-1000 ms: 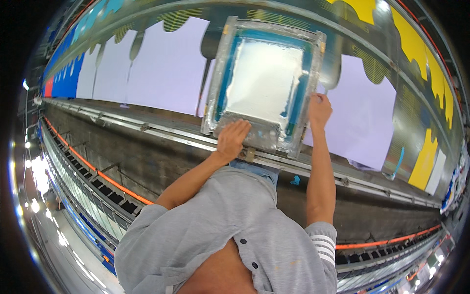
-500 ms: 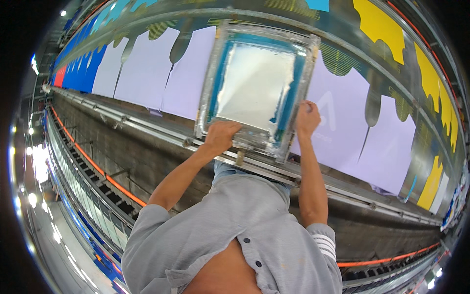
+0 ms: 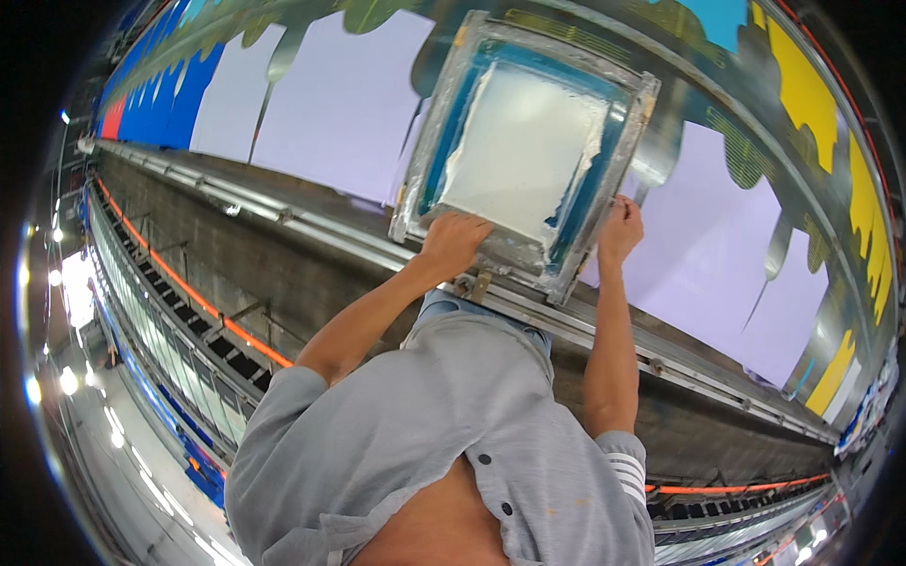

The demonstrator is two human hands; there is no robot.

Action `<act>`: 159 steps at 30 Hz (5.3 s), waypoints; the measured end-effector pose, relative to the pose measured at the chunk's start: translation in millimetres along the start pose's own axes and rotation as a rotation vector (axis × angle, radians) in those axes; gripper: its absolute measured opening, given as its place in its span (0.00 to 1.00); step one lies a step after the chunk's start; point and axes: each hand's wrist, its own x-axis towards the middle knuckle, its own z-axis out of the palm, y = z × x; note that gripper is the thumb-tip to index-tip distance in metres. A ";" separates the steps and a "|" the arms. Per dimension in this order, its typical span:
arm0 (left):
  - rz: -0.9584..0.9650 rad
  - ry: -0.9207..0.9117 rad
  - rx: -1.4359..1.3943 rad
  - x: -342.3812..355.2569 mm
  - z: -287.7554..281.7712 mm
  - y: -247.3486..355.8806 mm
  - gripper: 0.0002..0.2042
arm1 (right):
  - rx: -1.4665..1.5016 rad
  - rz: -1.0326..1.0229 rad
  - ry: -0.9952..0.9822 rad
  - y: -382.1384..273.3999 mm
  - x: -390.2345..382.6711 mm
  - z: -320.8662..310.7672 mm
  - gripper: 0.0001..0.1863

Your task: The person prepares a screen printing station by placing a white t-shirt and a yellow tank top on a conveyor belt. They then use a squeegee to pull white ink across a screen printing frame, applying a logo onto the garments as they move along the line.

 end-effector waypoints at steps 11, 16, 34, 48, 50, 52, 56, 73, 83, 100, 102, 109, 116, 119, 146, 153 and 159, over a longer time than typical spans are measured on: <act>0.071 0.268 0.040 -11.4 18.1 -5.1 0.09 | -0.323 -0.103 0.019 -4.6 9.6 14.5 0.15; -0.137 -0.160 0.077 7.9 -4.1 -3.6 0.13 | -0.649 -0.421 0.113 -42.9 -3.2 13.0 0.16; -0.003 -0.091 0.270 280.4 -110.8 -84.8 0.16 | -0.733 -0.820 -0.492 -146.8 148.0 94.3 0.07; 0.036 0.106 0.015 32.1 -26.0 -36.0 0.12 | -0.585 -0.757 -0.543 -91.1 -90.2 20.0 0.05; 0.052 0.134 0.005 6.1 -18.5 -26.8 0.10 | -0.575 -0.752 -0.530 -85.8 -114.8 11.6 0.04; 0.105 0.089 0.141 -0.4 -17.5 -25.6 0.10 | -0.673 -0.719 -0.625 -89.0 -122.4 3.4 0.10; 0.343 0.179 0.290 21.1 -13.9 -13.9 0.09 | -0.252 -0.361 -0.869 -101.6 -81.1 -13.0 0.34; 0.155 -0.931 0.122 269.7 -78.6 -68.3 0.20 | 0.052 0.416 -0.163 -40.9 -0.7 -10.2 0.15; 0.035 -0.024 0.222 236.7 -83.5 -44.0 0.19 | -0.059 0.235 -0.100 -28.8 3.5 -10.3 0.14; 0.079 0.096 -0.084 -42.4 -39.4 -55.8 0.23 | -0.068 0.028 0.090 -90.5 -26.6 36.6 0.14; 0.022 0.032 -0.138 -50.6 -70.8 -104.0 0.22 | -0.100 -0.018 0.102 -93.9 -42.8 86.2 0.15; 0.058 0.136 -0.039 -109.5 -148.6 -296.2 0.19 | 0.110 -0.076 0.070 -204.1 -144.6 277.1 0.12; 0.103 0.086 -0.004 -110.1 -168.5 -340.1 0.16 | 0.119 0.000 0.063 -215.3 -162.1 317.3 0.12; 0.080 0.030 -0.002 -105.2 -165.7 -341.0 0.15 | 0.100 -0.038 0.094 -207.5 -160.3 321.4 0.12; -0.035 0.014 0.255 124.7 -239.8 -414.3 0.12 | -0.783 -0.691 -0.597 -341.3 -35.4 389.0 0.08; -0.011 -0.041 0.231 160.9 -250.5 -429.1 0.13 | -0.742 -0.748 -0.556 -335.3 1.4 410.2 0.08; 0.028 0.046 0.113 59.5 -209.9 -416.4 0.08 | -0.657 -0.823 -0.484 -309.3 -99.1 384.6 0.03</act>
